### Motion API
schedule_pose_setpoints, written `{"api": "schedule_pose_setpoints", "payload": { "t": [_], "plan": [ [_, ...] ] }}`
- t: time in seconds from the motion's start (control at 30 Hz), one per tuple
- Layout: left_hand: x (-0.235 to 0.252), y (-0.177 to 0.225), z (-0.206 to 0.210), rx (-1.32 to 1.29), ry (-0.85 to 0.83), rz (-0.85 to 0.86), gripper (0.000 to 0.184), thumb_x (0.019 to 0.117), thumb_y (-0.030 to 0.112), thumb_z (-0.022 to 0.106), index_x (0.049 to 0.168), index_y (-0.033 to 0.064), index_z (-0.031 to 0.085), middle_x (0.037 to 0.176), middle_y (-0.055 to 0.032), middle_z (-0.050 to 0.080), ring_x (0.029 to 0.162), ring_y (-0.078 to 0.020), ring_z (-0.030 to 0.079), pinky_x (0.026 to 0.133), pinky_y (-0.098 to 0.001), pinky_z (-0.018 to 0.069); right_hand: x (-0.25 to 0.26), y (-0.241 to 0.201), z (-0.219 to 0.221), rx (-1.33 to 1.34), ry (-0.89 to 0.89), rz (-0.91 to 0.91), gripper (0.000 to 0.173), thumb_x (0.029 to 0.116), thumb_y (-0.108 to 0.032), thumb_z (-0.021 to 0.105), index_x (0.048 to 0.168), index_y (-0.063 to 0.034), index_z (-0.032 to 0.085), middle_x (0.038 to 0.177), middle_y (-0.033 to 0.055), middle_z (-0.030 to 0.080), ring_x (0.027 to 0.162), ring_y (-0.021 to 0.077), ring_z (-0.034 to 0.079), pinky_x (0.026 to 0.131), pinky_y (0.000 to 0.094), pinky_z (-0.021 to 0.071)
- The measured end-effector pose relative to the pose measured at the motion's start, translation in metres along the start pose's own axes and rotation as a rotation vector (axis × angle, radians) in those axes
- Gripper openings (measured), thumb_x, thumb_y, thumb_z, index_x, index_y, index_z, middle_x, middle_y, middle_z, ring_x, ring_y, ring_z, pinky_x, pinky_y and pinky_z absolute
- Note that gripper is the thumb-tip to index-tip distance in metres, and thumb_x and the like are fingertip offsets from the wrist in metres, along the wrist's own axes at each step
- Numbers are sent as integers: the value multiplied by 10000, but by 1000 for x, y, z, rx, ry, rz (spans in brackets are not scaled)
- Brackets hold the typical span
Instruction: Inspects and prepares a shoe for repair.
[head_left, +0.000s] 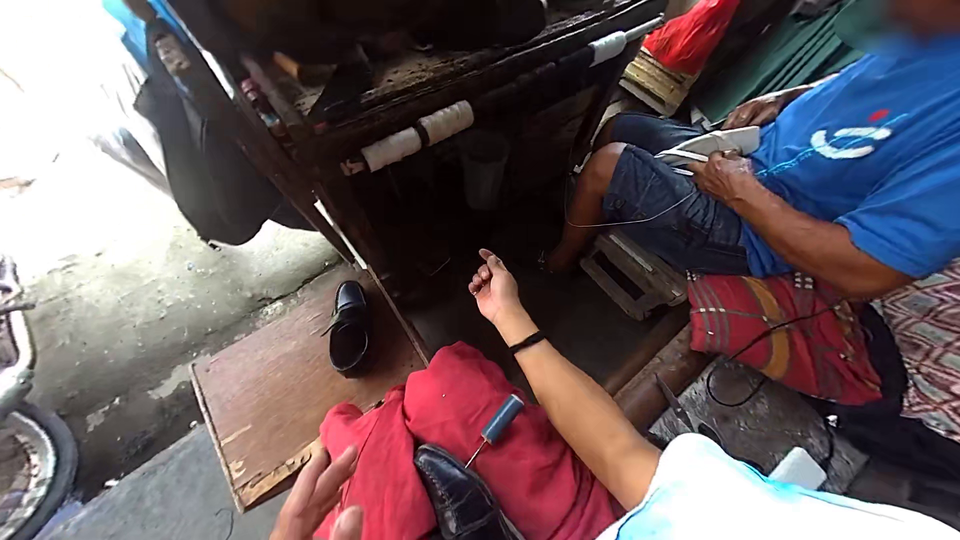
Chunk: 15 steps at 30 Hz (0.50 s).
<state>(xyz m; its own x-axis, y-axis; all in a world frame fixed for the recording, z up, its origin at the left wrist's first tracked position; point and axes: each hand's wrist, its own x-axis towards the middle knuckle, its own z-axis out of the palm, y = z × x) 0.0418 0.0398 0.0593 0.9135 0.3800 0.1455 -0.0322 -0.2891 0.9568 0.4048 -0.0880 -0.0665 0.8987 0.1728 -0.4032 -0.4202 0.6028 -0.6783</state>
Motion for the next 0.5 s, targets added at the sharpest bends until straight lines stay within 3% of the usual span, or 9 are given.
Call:
{"api": "schedule_pose_setpoints", "payload": {
  "t": [0.07,0.13,0.2,0.27,0.37,0.43,0.5],
  "plan": [
    [52,13,29,147,-81,172,539,1057,350,565,1464,4,498,1386,-107,641,1269,-200,622,1070,-411,529,-40,-27,-10,-93,-152,-83,331,1125,-282,350,1261,-133,612,610,-54,457,518,86,491,564,267,501],
    [102,23,67,236,-215,210,518,1045,408,548,1419,52,583,1394,-107,633,1265,-188,621,1055,-400,537,-86,-41,-25,-227,-279,-230,329,1105,-174,361,1236,-34,629,608,-27,511,537,90,531,602,281,532],
    [145,33,103,222,-462,18,650,1029,492,535,1511,59,492,1479,-117,570,1317,-181,589,1097,-385,503,-127,-48,-40,-408,-329,-417,292,1074,-94,434,1176,38,674,631,-13,573,547,77,551,596,270,537],
    [177,42,138,30,-670,-228,643,1049,410,551,1539,16,416,1453,-125,582,1287,-178,600,1091,-364,496,-156,-50,-57,-558,-391,-525,246,1060,-88,493,1117,38,695,681,-24,623,574,47,569,587,237,532],
    [182,51,175,-176,-749,-281,457,1103,277,464,1459,-8,469,1015,-82,752,877,-136,721,815,-300,590,-176,-52,-79,-659,-527,-539,227,1049,-93,527,1081,35,712,736,-24,661,642,24,608,640,222,549],
    [168,53,186,-109,-652,-139,373,1116,218,408,1371,17,591,718,5,633,623,-88,610,628,-264,543,-170,-68,-93,-691,-688,-478,225,1035,-130,580,1053,33,735,883,13,741,821,32,685,803,257,587],
    [149,53,183,69,-559,-14,341,1112,212,396,1252,92,684,655,54,569,559,-53,541,573,-238,491,-155,-91,-100,-705,-800,-315,272,1036,-217,577,1075,-2,739,1099,15,733,1024,31,659,939,279,545]
  ]
}}
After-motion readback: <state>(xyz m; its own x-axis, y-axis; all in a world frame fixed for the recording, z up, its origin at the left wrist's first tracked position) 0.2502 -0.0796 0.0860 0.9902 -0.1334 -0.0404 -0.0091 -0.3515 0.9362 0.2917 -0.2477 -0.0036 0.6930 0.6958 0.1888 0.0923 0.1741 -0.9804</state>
